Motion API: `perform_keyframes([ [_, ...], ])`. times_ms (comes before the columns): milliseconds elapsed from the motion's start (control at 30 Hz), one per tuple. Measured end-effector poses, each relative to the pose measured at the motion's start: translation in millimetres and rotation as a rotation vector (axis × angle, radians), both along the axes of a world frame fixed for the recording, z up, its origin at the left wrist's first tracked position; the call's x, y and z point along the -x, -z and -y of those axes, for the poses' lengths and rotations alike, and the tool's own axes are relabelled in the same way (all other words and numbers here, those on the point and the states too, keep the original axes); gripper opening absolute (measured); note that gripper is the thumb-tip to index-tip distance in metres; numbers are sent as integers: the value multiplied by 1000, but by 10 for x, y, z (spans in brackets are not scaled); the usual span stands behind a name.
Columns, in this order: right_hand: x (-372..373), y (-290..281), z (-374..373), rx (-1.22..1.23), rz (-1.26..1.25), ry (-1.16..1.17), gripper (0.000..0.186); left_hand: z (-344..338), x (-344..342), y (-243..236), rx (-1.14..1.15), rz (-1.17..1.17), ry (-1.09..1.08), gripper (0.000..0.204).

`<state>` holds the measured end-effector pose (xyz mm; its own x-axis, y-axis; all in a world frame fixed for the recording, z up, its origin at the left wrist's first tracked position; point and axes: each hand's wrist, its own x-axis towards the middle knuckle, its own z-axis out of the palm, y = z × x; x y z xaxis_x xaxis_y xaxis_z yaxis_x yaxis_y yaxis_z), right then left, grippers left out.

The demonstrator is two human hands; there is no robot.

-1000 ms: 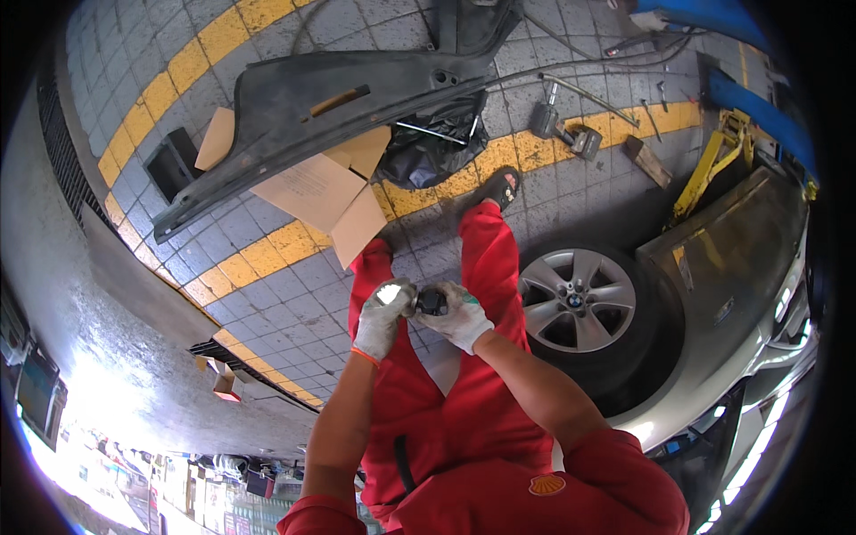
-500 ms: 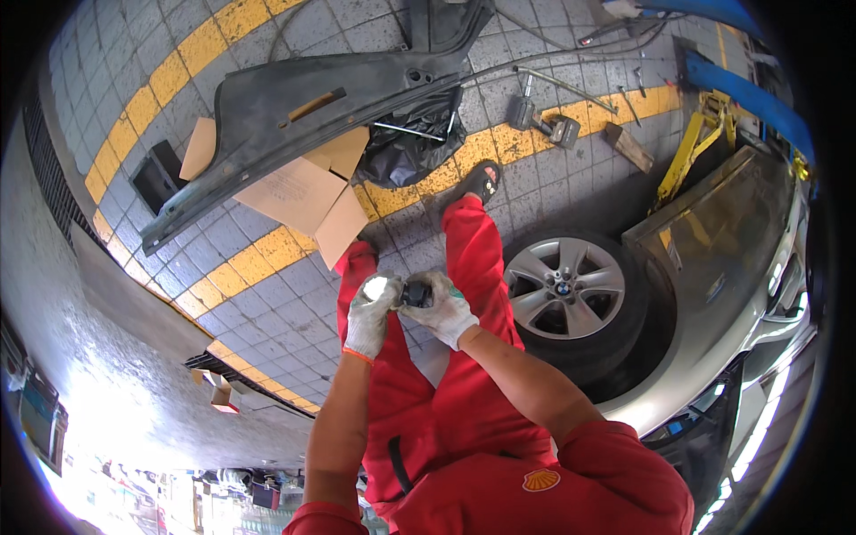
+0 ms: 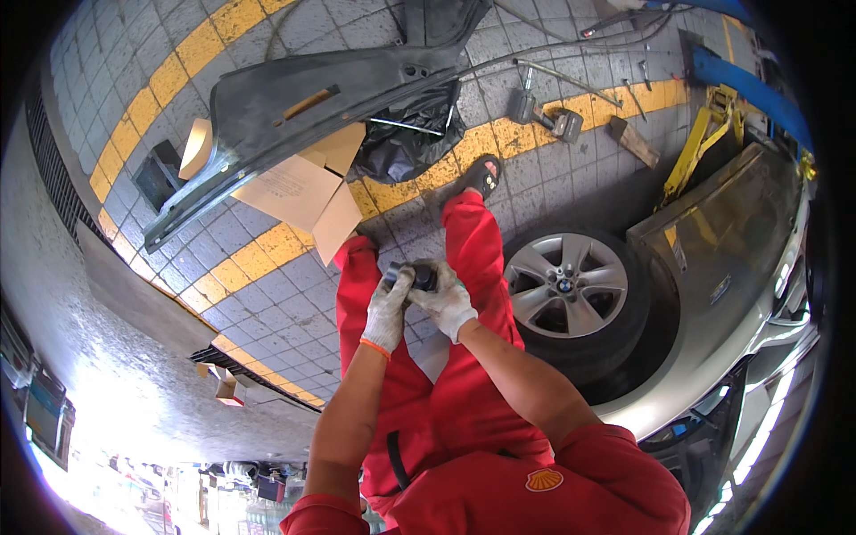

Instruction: The person removes a plastic engine cover from a BMW using a wrench and an impact driver, then reattaches the cover and fastens it with the impact driver. The person also briefly wipes the engine bay with a cloth.

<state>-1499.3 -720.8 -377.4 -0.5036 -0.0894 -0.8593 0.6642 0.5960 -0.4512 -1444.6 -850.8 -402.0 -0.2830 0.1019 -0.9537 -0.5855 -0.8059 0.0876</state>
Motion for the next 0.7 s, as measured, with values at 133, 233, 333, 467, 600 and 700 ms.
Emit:
perform_keyframes([
  [133, 14, 3, -77, 41, -19, 52, 56, -65, 12, 28, -13, -35, 31, 38],
  [233, 116, -95, -122, -16, 7, 14, 59, -135, 32, 31, -2, -9, 29, 38],
  [333, 10, 67, -190, -6, 62, 84, 60, -181, 63, 27, 4, 7, 34, 37],
  [467, -68, 135, -259, -11, 68, 71, 64, -235, 49, 57, 10, 6, 46, 37],
  [600, -113, 199, -322, 137, 54, 167, 67, -231, 139, 65, 46, -39, 3, 30],
  [700, -8, 79, -395, 79, 174, 169, 60, -36, 251, 309, 337, 34, -42, 32],
])
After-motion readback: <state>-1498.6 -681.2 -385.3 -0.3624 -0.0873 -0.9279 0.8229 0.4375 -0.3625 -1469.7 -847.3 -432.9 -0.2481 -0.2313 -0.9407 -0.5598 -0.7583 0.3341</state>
